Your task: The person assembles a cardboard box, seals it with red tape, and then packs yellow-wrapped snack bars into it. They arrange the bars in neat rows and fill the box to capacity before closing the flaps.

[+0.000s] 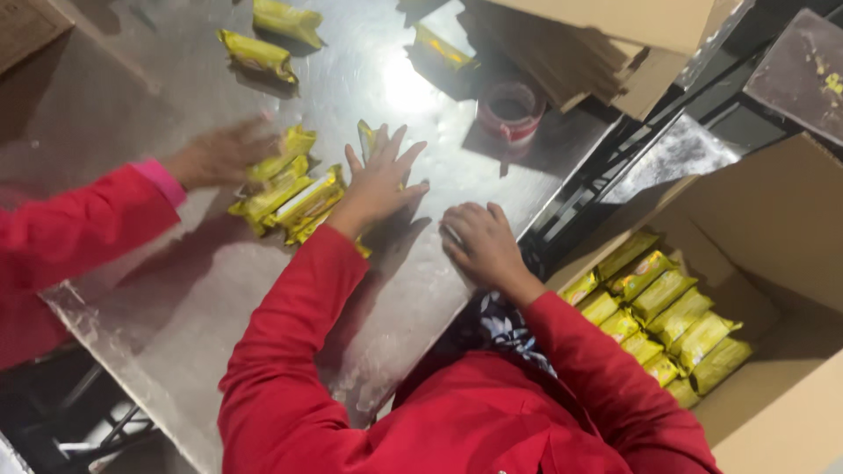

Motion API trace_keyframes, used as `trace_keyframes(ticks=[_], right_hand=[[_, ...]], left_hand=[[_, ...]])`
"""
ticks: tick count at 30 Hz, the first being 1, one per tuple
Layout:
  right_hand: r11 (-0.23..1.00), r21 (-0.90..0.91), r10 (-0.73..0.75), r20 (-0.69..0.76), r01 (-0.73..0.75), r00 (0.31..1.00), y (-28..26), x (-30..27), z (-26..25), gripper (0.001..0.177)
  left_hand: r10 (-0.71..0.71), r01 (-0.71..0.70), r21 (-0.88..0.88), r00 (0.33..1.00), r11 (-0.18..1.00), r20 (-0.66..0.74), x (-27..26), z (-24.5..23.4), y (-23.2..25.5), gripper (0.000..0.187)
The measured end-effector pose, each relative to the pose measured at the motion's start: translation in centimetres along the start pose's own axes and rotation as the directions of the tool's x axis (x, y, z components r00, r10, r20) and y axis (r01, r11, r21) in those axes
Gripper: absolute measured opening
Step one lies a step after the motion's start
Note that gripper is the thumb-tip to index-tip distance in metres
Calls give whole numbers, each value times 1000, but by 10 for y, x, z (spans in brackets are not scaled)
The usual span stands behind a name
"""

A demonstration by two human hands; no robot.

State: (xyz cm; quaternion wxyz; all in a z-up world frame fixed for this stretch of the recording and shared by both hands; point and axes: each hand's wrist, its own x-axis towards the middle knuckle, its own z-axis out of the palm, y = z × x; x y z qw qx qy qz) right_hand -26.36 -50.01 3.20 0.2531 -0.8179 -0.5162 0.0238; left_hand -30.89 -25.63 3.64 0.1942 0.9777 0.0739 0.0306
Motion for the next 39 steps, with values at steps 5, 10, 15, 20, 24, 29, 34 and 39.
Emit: trace_keyframes(ticks=[5, 10, 15, 20, 24, 29, 34, 39], right_hand=[[995, 14, -88, -239, 94, 967, -18, 26, -4, 45], [971, -31, -239, -164, 237, 957, -54, 83, 4, 45], [989, 130, -71, -38, 76, 997, -64, 81, 5, 36], [963, -243, -125, -24, 115, 992, -84, 61, 20, 57], [993, 88, -107, 317, 83, 942, -137, 59, 25, 81], [961, -96, -229, 242, 258, 943, -124, 68, 23, 75], [899, -331, -282, 63, 287, 957, -80, 61, 32, 54], [961, -270, 79, 86, -53, 993, -74, 69, 42, 25]], left_hand=[[24, -54, -113, 968, 992, -251, -65, -25, -22, 69], [-32, 22, -41, 961, 999, -276, -75, -45, -110, 67], [-126, 160, 139, 967, 977, -223, -86, -41, -151, 57], [-298, 317, 110, 941, 942, -159, -96, -55, -132, 53], [-296, 295, -38, 931, 955, -212, -90, -42, -133, 56], [-322, 318, -50, 935, 947, -145, -112, -51, -132, 73], [-445, 456, 47, 883, 889, -148, -128, -58, -107, 77], [-234, 285, 108, 911, 952, -341, -105, -45, -107, 63]])
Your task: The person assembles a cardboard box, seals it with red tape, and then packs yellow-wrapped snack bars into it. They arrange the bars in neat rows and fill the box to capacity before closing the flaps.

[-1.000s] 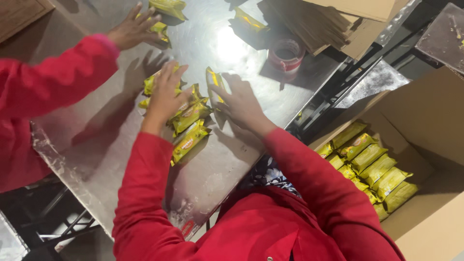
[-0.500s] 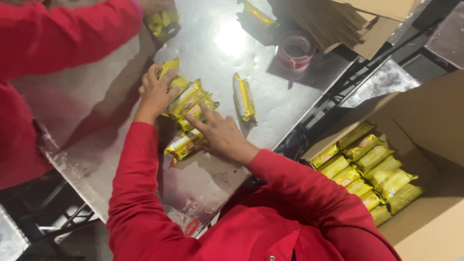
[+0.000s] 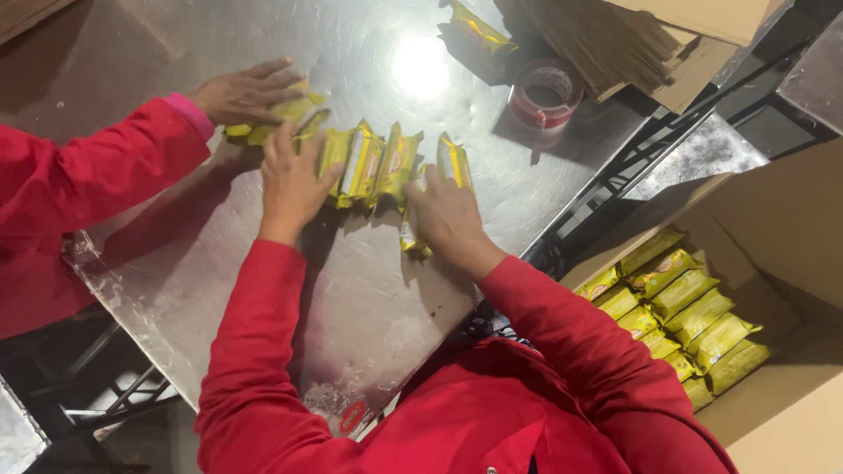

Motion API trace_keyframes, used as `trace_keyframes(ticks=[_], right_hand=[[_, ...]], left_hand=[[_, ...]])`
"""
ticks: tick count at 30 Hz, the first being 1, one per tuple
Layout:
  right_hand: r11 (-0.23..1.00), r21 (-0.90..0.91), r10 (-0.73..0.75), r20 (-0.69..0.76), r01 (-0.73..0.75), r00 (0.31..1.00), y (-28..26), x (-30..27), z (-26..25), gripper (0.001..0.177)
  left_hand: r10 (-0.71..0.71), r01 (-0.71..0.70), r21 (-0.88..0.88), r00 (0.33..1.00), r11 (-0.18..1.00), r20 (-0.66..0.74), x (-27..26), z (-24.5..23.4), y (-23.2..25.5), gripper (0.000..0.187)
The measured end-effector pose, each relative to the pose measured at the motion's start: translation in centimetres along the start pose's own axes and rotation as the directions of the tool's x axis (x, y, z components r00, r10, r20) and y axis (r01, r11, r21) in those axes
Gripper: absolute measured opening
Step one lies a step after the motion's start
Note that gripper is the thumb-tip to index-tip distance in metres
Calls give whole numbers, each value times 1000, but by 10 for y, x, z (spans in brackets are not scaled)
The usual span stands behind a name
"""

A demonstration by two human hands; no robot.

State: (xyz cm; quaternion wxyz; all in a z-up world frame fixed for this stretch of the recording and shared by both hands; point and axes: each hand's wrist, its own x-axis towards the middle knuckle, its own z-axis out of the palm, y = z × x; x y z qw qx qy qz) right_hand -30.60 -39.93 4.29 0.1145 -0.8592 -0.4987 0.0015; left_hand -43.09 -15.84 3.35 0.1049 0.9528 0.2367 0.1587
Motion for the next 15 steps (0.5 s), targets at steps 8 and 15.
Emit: trace_keyframes(ticks=[8, 15], right_hand=[[999, -6, -40, -44, 40, 998, -6, 25, -21, 63], [917, 374, -240, 237, 140, 941, 13, -7, -46, 83]], left_hand=[[121, -118, -29, 973, 993, 196, 15, 5, 27, 60], [-75, 81, -17, 967, 997, 244, -60, -23, 40, 63]])
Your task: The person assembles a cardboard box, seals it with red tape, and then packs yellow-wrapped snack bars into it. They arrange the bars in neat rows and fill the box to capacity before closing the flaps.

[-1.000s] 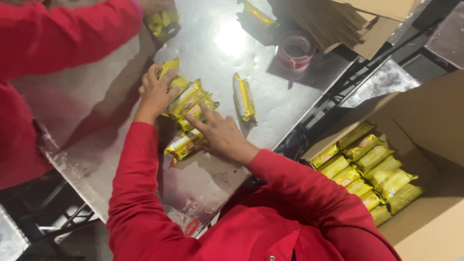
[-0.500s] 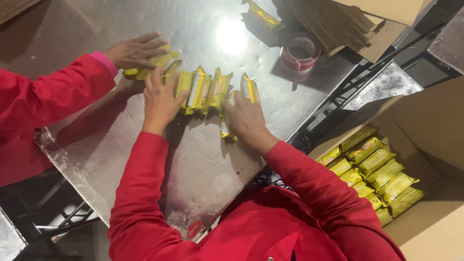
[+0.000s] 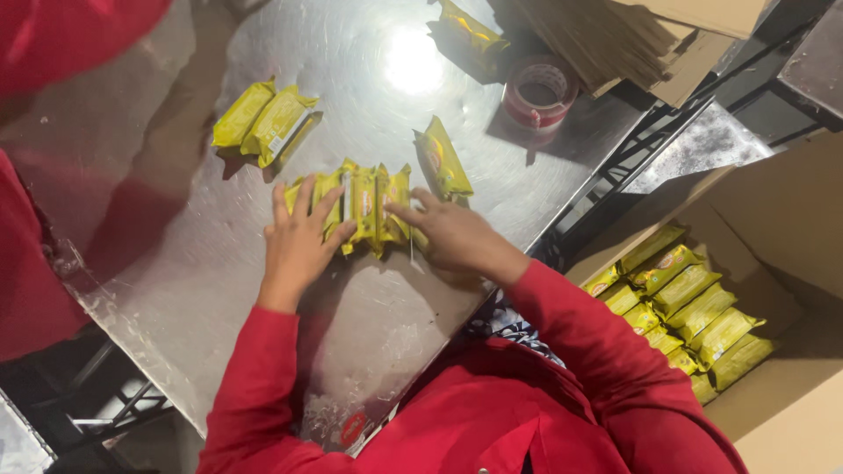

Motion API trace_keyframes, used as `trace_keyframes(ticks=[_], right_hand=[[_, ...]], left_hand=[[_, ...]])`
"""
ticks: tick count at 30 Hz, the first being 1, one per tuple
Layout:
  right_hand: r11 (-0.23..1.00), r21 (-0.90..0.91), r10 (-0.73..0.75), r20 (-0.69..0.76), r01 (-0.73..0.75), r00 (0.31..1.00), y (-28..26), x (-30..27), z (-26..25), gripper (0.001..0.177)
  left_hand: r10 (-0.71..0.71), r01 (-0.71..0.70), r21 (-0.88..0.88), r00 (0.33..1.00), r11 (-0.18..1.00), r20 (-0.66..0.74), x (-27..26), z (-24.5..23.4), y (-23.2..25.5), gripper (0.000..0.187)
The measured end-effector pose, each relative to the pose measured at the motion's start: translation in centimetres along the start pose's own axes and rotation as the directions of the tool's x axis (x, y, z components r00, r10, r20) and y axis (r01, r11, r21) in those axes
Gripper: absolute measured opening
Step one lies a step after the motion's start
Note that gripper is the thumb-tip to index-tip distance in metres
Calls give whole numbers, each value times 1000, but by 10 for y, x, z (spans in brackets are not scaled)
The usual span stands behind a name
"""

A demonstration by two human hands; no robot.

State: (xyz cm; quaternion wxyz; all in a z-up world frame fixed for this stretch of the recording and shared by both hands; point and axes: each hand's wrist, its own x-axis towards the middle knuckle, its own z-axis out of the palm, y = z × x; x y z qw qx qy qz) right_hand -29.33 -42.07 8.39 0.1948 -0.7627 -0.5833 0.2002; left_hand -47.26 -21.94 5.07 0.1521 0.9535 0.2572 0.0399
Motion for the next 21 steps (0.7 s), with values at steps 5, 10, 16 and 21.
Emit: trace_keyframes(ticks=[5, 10, 16, 21], right_hand=[[988, 26, 153, -270, -152, 951, 5, 15, 3, 65], [883, -398, 6, -517, -247, 856, 18, 56, 27, 85], [891, 76, 453, -212, -447, 866, 37, 37, 3, 84], [901, -135, 377, -228, -413, 898, 27, 18, 14, 99]], left_hand=[[24, -19, 57, 995, 998, -93, -10, -1, -8, 75], [109, -109, 95, 994, 990, 0, 4, -2, 0, 74], [8, -6, 56, 999, 998, -37, -11, 0, 18, 74], [4, -7, 45, 998, 999, 62, -30, -4, 31, 108]])
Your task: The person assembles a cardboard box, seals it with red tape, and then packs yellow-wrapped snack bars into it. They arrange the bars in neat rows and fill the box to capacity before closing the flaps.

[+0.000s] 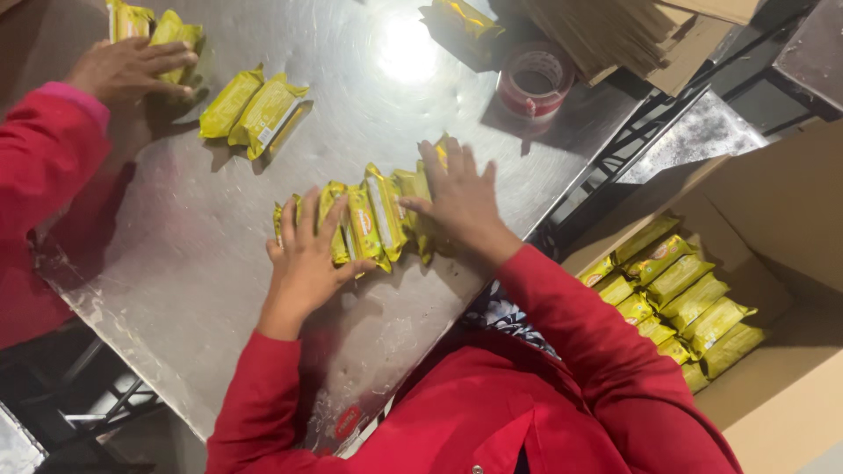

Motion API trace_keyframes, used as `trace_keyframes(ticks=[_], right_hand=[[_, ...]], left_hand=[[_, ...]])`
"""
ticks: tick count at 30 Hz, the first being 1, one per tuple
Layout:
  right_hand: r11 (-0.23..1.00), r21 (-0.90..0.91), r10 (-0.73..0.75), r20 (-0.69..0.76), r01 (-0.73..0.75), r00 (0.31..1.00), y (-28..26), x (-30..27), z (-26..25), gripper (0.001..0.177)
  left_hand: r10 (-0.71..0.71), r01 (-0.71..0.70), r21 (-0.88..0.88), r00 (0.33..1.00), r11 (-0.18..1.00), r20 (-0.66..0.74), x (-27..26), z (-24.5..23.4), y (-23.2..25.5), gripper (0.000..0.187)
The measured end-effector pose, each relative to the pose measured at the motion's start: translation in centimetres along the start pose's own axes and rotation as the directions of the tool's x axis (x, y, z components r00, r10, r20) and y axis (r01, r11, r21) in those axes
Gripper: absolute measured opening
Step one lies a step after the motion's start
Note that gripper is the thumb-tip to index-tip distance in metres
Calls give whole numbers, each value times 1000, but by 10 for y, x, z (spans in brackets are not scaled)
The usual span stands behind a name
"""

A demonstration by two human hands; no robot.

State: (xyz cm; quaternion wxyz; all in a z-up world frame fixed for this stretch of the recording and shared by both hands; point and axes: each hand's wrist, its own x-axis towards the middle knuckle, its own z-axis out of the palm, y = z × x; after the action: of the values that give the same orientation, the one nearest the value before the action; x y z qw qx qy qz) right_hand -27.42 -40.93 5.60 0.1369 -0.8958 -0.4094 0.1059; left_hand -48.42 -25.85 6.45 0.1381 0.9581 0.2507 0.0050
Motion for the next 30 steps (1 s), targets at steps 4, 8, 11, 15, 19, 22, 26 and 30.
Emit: trace_keyframes(ticks=[4, 8, 11, 15, 19, 22, 26, 30], right_hand=[[918, -70, -388, 35, 390, 921, 17, -15, -23, 111], [918, -2, -392, 158, 397, 906, 21, -11, -38, 115], [885, 97, -464, 110, 455, 879, 33, 0, -41, 116], [864, 86, -503, 179, 495, 846, 24, -3, -31, 124], [871, 91, -490, 101, 483, 866, 26, 9, -35, 136], [902, 20, -427, 197, 432, 882, 17, 12, -36, 143], [928, 114, -373, 282, 355, 884, 9, 14, -43, 144], [953, -35, -274, 322, 301, 906, -8, 12, -41, 138]], left_hand=[[86, -87, 3, 995, 996, 54, 1, -17, -21, 138], [67, -74, 43, 986, 996, 153, 15, -18, -32, 133], [57, -54, -34, 993, 998, 102, 15, -17, -35, 136], [66, -64, -13, 990, 998, 124, 20, -13, -14, 139], [82, -76, -85, 994, 993, 71, 17, -5, -15, 127], [58, -53, -69, 996, 996, 61, 22, 3, -11, 122], [62, -61, -17, 992, 998, 114, 28, -6, 0, 139], [-43, 44, -5, 990, 999, 132, 27, -12, 17, 134]])
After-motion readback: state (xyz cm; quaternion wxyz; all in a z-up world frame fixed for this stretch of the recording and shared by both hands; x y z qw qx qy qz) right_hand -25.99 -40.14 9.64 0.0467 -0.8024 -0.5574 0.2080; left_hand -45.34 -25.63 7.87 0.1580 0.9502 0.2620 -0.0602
